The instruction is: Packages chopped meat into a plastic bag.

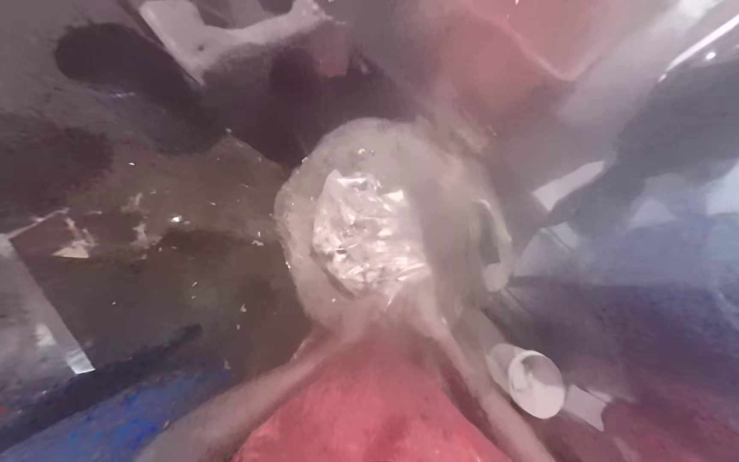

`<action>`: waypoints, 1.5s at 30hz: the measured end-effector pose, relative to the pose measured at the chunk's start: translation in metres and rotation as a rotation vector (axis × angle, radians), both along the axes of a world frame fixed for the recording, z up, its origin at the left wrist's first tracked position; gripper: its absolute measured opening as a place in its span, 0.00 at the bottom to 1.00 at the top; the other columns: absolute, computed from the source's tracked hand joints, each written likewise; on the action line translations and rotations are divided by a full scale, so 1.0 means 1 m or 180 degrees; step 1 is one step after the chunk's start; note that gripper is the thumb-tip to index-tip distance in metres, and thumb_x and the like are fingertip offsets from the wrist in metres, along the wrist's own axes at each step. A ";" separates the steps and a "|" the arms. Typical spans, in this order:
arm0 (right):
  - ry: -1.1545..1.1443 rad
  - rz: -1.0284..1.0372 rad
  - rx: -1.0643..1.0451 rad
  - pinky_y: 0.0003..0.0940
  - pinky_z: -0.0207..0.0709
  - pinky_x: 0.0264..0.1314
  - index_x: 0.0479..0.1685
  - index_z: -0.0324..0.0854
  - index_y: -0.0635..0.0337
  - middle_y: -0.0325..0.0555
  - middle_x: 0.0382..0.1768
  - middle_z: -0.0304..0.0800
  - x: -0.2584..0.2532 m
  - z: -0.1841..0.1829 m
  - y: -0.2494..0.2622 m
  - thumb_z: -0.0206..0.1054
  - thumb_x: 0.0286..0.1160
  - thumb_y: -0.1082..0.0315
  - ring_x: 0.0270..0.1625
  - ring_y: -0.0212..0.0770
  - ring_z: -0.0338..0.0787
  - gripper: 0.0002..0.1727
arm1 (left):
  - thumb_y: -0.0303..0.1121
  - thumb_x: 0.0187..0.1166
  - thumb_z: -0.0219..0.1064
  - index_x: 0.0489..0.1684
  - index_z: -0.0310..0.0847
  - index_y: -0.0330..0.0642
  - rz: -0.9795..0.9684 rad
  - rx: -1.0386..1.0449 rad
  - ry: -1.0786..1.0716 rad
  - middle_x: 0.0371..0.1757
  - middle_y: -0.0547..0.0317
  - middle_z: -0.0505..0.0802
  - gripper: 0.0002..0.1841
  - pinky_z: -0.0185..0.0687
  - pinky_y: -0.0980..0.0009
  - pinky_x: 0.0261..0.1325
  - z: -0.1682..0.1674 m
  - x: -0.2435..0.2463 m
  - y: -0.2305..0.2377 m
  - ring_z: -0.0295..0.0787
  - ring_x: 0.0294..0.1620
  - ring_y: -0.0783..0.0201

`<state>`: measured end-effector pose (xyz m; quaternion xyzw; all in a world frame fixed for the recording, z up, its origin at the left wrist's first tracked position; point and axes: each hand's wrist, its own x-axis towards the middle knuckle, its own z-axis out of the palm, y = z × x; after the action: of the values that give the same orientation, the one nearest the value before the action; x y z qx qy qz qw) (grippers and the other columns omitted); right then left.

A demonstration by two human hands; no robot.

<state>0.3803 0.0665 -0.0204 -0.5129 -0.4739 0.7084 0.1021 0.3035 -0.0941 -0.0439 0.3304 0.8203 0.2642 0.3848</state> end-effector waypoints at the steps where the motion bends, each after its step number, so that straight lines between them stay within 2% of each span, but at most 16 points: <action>1: 0.0151 -0.0129 -0.0154 0.45 0.87 0.40 0.88 0.53 0.52 0.56 0.54 0.86 -0.008 0.002 -0.002 0.46 0.95 0.56 0.43 0.45 0.90 0.27 | 0.38 0.78 0.64 0.51 0.85 0.42 0.0025 0.0080 -0.0061 0.44 0.50 0.92 0.12 0.85 0.48 0.56 0.006 -0.001 0.003 0.91 0.48 0.52; 5: 0.0627 -0.0448 -0.0423 0.45 0.87 0.49 0.80 0.65 0.58 0.54 0.56 0.86 -0.039 0.020 -0.006 0.46 0.95 0.58 0.50 0.44 0.89 0.23 | 0.37 0.80 0.63 0.53 0.84 0.43 0.0216 0.0325 -0.0350 0.44 0.53 0.91 0.12 0.86 0.54 0.54 0.055 -0.012 0.011 0.90 0.45 0.58; 9: 0.0441 0.0661 0.0243 0.34 0.80 0.69 0.85 0.60 0.66 0.57 0.72 0.78 -0.057 0.103 -0.005 0.43 0.95 0.61 0.67 0.38 0.83 0.27 | 0.29 0.80 0.59 0.45 0.78 0.38 0.0807 0.1173 -0.0787 0.34 0.62 0.83 0.05 0.80 0.72 0.39 0.138 -0.041 0.004 0.80 0.32 0.71; 12: 0.0342 0.0751 0.0790 0.36 0.81 0.60 0.81 0.62 0.70 0.61 0.61 0.81 -0.128 0.142 0.003 0.48 0.92 0.69 0.57 0.42 0.85 0.23 | 0.26 0.82 0.57 0.52 0.78 0.35 0.1542 0.1850 -0.1043 0.34 0.64 0.87 0.08 0.85 0.74 0.38 0.193 -0.079 -0.006 0.85 0.32 0.74; 14: 0.0462 0.1103 0.0887 0.46 0.80 0.66 0.86 0.59 0.65 0.64 0.66 0.81 -0.163 0.155 0.011 0.51 0.92 0.65 0.62 0.49 0.85 0.27 | 0.26 0.83 0.54 0.53 0.75 0.40 0.1958 0.2428 -0.1253 0.35 0.65 0.88 0.08 0.87 0.72 0.42 0.204 -0.109 -0.010 0.87 0.35 0.72; 17: 0.0731 0.1922 0.0831 0.49 0.81 0.61 0.85 0.62 0.48 0.54 0.67 0.83 -0.184 0.154 0.012 0.53 0.92 0.49 0.60 0.46 0.86 0.28 | 0.29 0.88 0.48 0.60 0.74 0.45 0.2765 0.2932 -0.1419 0.38 0.63 0.89 0.12 0.88 0.67 0.43 0.189 -0.160 -0.015 0.88 0.37 0.69; 20: 0.0525 0.2437 0.1774 0.55 0.82 0.66 0.89 0.63 0.44 0.53 0.70 0.85 -0.177 0.160 0.032 0.56 0.90 0.53 0.64 0.50 0.89 0.29 | 0.30 0.90 0.49 0.67 0.70 0.44 0.3669 0.3110 -0.1649 0.46 0.56 0.89 0.13 0.89 0.58 0.51 0.158 -0.206 -0.025 0.89 0.45 0.61; 22: 0.0198 0.2365 0.2301 0.54 0.82 0.66 0.85 0.70 0.46 0.53 0.66 0.87 -0.151 0.153 0.054 0.57 0.89 0.57 0.63 0.49 0.89 0.26 | 0.30 0.89 0.49 0.63 0.70 0.45 0.3876 0.3061 -0.1630 0.42 0.57 0.88 0.11 0.90 0.60 0.46 0.142 -0.216 -0.037 0.89 0.41 0.63; 26: -0.0532 0.2623 0.2593 0.51 0.77 0.77 0.83 0.71 0.58 0.60 0.71 0.83 -0.099 0.067 0.082 0.60 0.87 0.55 0.71 0.52 0.85 0.29 | 0.26 0.85 0.50 0.55 0.72 0.46 0.3838 0.2967 -0.1323 0.38 0.63 0.87 0.10 0.88 0.68 0.43 0.128 -0.221 -0.054 0.87 0.36 0.69; 30: -0.1409 0.3158 0.3268 0.59 0.56 0.90 0.88 0.68 0.46 0.52 0.90 0.61 -0.102 0.012 0.052 0.65 0.76 0.41 0.90 0.55 0.62 0.39 | 0.25 0.83 0.50 0.56 0.72 0.47 0.3794 0.3046 -0.1452 0.40 0.62 0.87 0.11 0.88 0.65 0.47 0.113 -0.231 -0.053 0.87 0.39 0.67; 32: -0.1515 0.3457 0.3558 0.65 0.45 0.92 0.82 0.74 0.51 0.53 0.91 0.59 -0.117 -0.012 0.044 0.62 0.78 0.41 0.93 0.57 0.54 0.36 | 0.26 0.81 0.53 0.60 0.71 0.45 0.4012 0.2999 -0.1540 0.45 0.57 0.88 0.13 0.88 0.58 0.50 0.112 -0.240 -0.045 0.88 0.44 0.62; 34: -0.1532 0.3750 0.3648 0.70 0.45 0.90 0.78 0.78 0.49 0.51 0.90 0.62 -0.120 -0.016 0.035 0.57 0.81 0.39 0.93 0.58 0.55 0.33 | 0.29 0.82 0.51 0.66 0.70 0.44 0.4137 0.2984 -0.1607 0.52 0.53 0.88 0.16 0.87 0.52 0.55 0.118 -0.249 -0.041 0.88 0.51 0.58; 37: -0.1594 0.4062 0.3386 0.75 0.55 0.84 0.89 0.66 0.44 0.52 0.91 0.60 -0.088 0.006 0.012 0.50 0.78 0.26 0.91 0.64 0.58 0.45 | 0.34 0.88 0.47 0.64 0.71 0.46 0.4336 0.3091 -0.1792 0.53 0.54 0.88 0.13 0.86 0.52 0.57 0.119 -0.255 -0.051 0.88 0.53 0.58; 40: -0.1627 0.4274 0.3008 0.83 0.50 0.80 0.94 0.55 0.33 0.61 0.90 0.57 -0.056 0.012 -0.017 0.60 0.60 0.18 0.90 0.74 0.54 0.57 | 0.40 0.92 0.43 0.64 0.70 0.46 0.4409 0.3078 -0.2017 0.51 0.53 0.88 0.15 0.87 0.52 0.56 0.113 -0.250 -0.064 0.89 0.52 0.58; 42: -0.1594 0.4481 0.2864 0.86 0.50 0.78 0.95 0.51 0.30 0.58 0.93 0.50 -0.050 0.010 -0.034 0.69 0.55 0.22 0.91 0.74 0.49 0.60 | 0.45 0.94 0.42 0.70 0.70 0.45 0.4296 0.2904 -0.2102 0.54 0.51 0.89 0.20 0.88 0.51 0.56 0.113 -0.244 -0.065 0.89 0.52 0.57; 45: -0.1412 0.4577 0.2961 0.86 0.52 0.76 0.92 0.58 0.31 0.53 0.93 0.51 -0.050 0.003 -0.045 0.71 0.66 0.38 0.91 0.73 0.50 0.48 | 0.43 0.94 0.45 0.56 0.75 0.51 0.3999 0.2285 -0.1577 0.27 0.66 0.81 0.13 0.77 0.73 0.24 0.118 -0.237 -0.058 0.75 0.20 0.72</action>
<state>0.3302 0.0219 -0.0173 -0.1229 -0.9308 0.2207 -0.2641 0.0668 -0.1524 0.0740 -0.1623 0.6077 0.7502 0.2040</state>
